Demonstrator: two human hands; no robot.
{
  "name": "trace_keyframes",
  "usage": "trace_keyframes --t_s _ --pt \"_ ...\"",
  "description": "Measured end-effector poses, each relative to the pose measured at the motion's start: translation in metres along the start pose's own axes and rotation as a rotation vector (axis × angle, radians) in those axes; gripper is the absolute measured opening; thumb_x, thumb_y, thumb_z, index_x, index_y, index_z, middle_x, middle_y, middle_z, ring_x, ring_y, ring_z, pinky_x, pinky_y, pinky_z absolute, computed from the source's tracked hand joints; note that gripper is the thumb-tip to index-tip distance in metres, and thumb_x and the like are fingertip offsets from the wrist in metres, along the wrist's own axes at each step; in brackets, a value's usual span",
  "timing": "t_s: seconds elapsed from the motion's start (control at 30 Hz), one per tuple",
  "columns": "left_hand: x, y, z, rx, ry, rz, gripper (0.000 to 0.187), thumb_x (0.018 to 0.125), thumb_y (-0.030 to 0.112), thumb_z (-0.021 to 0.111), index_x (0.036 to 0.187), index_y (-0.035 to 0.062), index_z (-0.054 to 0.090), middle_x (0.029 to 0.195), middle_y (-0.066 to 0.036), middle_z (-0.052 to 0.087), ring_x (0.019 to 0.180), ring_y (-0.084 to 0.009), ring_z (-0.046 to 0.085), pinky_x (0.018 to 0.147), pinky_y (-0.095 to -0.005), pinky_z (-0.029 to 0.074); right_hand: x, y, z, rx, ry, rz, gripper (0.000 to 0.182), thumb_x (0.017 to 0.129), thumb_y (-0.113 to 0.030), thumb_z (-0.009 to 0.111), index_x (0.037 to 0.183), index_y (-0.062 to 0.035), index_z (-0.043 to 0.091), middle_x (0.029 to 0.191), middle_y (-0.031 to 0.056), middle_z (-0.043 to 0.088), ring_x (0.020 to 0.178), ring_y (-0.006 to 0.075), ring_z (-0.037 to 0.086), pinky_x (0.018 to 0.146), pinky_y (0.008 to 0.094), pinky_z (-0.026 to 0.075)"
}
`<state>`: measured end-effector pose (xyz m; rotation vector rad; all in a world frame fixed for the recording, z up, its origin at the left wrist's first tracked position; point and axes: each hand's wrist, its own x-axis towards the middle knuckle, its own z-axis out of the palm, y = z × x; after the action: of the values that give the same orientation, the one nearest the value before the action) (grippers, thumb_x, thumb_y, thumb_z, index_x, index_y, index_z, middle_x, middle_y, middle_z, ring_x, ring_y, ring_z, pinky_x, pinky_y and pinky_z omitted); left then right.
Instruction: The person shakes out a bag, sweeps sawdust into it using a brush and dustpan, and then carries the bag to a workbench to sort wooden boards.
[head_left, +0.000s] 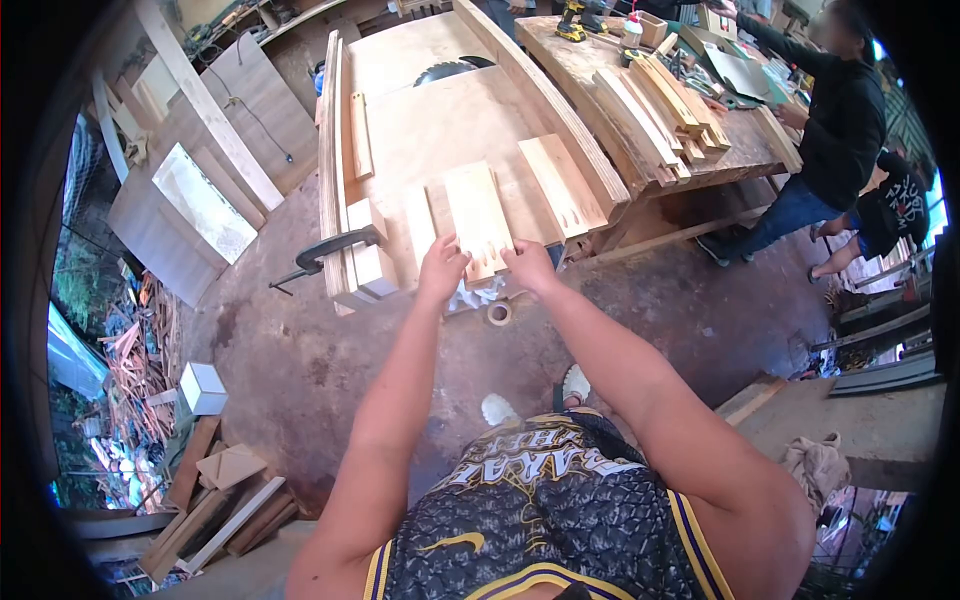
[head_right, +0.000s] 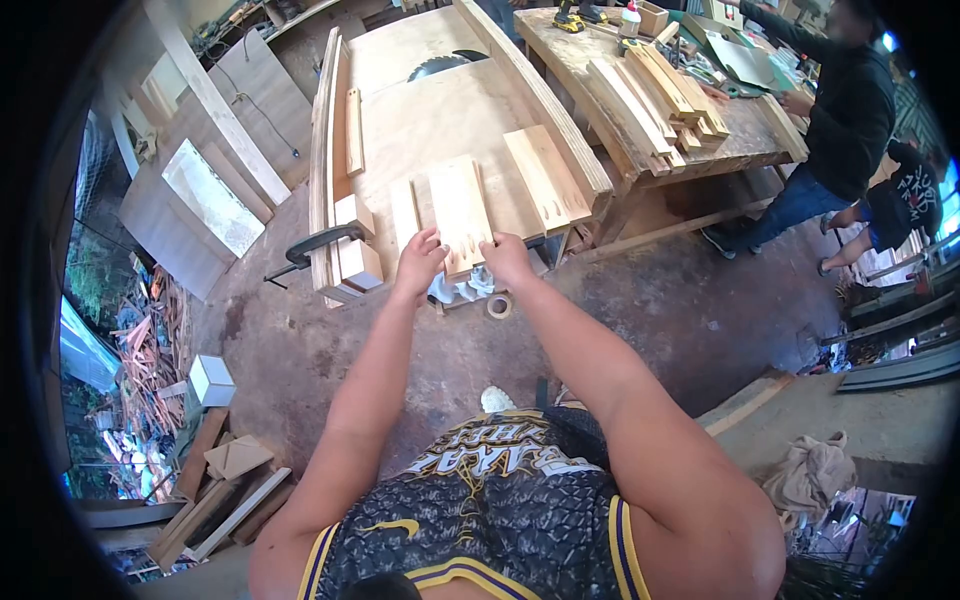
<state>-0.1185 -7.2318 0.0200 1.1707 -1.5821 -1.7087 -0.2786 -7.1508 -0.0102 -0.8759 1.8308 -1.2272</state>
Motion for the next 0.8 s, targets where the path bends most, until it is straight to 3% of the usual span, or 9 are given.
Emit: trace_keyframes --t_s 0.07,0.13,0.27,0.33,0.47,0.57,0.63,0.8 --pt "-0.006 -0.005 0.004 0.027 0.023 -0.004 0.056 0.087 0.006 0.062 0.137 0.0002 0.04 0.112 -0.016 0.065 0.094 -0.0149 0.061 0.076 -0.0286 0.049 -0.002 0.003 -0.003 0.136 -0.023 0.034 0.024 0.091 -0.018 0.06 0.105 0.0017 0.067 0.082 0.005 0.067 0.072 0.0118 0.058 0.065 0.0295 0.047" --pt "-0.009 -0.011 0.002 0.115 0.015 -0.014 0.055 0.086 0.006 0.062 0.137 -0.0003 0.041 0.105 -0.014 0.067 0.085 -0.0129 0.06 0.07 -0.0267 0.048 0.008 0.017 -0.004 0.021 -0.07 0.013 0.029 0.086 -0.02 0.063 0.104 0.0023 0.067 0.086 0.0154 0.07 0.077 0.0219 0.067 0.073 0.0346 0.05" --pt "-0.016 -0.006 0.007 0.117 0.031 -0.077 0.056 0.086 0.007 0.064 0.136 -0.0033 0.041 0.089 -0.009 0.07 0.067 -0.0093 0.057 0.06 -0.0235 0.046 -0.006 -0.001 -0.007 0.056 -0.064 0.173 0.029 0.088 -0.019 0.062 0.107 0.0024 0.066 0.09 0.0141 0.071 0.077 0.0211 0.067 0.072 0.0337 0.05" --pt "-0.014 -0.01 0.014 0.09 0.021 -0.077 0.057 0.086 0.008 0.064 0.136 -0.0045 0.041 0.089 -0.009 0.069 0.068 -0.0093 0.057 0.06 -0.0234 0.046 -0.002 0.007 -0.012 0.0 -0.008 0.046 0.026 0.094 -0.017 0.057 0.111 0.001 0.065 0.091 0.0049 0.067 0.075 0.0117 0.059 0.065 0.0262 0.049" --pt "0.003 -0.023 0.027 0.023 0.026 -0.036 0.056 0.085 0.006 0.064 0.135 -0.0075 0.042 0.088 -0.009 0.068 0.066 -0.0082 0.056 0.059 -0.0221 0.045 0.002 0.018 -0.024 0.101 0.017 0.047 0.027 0.094 -0.017 0.056 0.113 0.0016 0.064 0.098 0.0062 0.066 0.083 0.0125 0.06 0.071 0.0272 0.05" --pt "0.011 -0.023 0.034 -0.008 0.069 0.001 0.054 0.085 0.004 0.062 0.134 -0.0079 0.044 0.089 -0.009 0.069 0.069 -0.0085 0.058 0.061 -0.0213 0.045 -0.007 0.018 -0.025 0.357 0.026 0.181 0.03 0.095 -0.015 0.056 0.12 0.0 0.06 0.106 0.0074 0.064 0.092 0.0139 0.06 0.078 0.0299 0.05" --pt "0.017 -0.023 0.042 -0.035 0.073 0.004 0.053 0.085 0.003 0.061 0.134 -0.008 0.044 0.092 -0.01 0.069 0.071 -0.0082 0.058 0.061 -0.0214 0.045 -0.015 0.023 -0.02 0.754 0.174 0.201 0.037 0.094 -0.014 0.056 0.127 0.0001 0.054 0.113 0.0105 0.064 0.102 0.0194 0.061 0.086 0.0325 0.05" --pt "0.031 -0.018 0.068 -0.059 -0.016 0.046 0.053 0.085 -0.001 0.058 0.135 -0.0072 0.044 0.098 -0.01 0.069 0.072 -0.0063 0.056 0.06 -0.0204 0.043 -0.004 0.027 -0.032 0.742 0.198 0.163 0.034 0.096 -0.014 0.052 0.128 -0.0021 0.051 0.115 0.0083 0.06 0.104 0.0209 0.058 0.09 0.0364 0.047"
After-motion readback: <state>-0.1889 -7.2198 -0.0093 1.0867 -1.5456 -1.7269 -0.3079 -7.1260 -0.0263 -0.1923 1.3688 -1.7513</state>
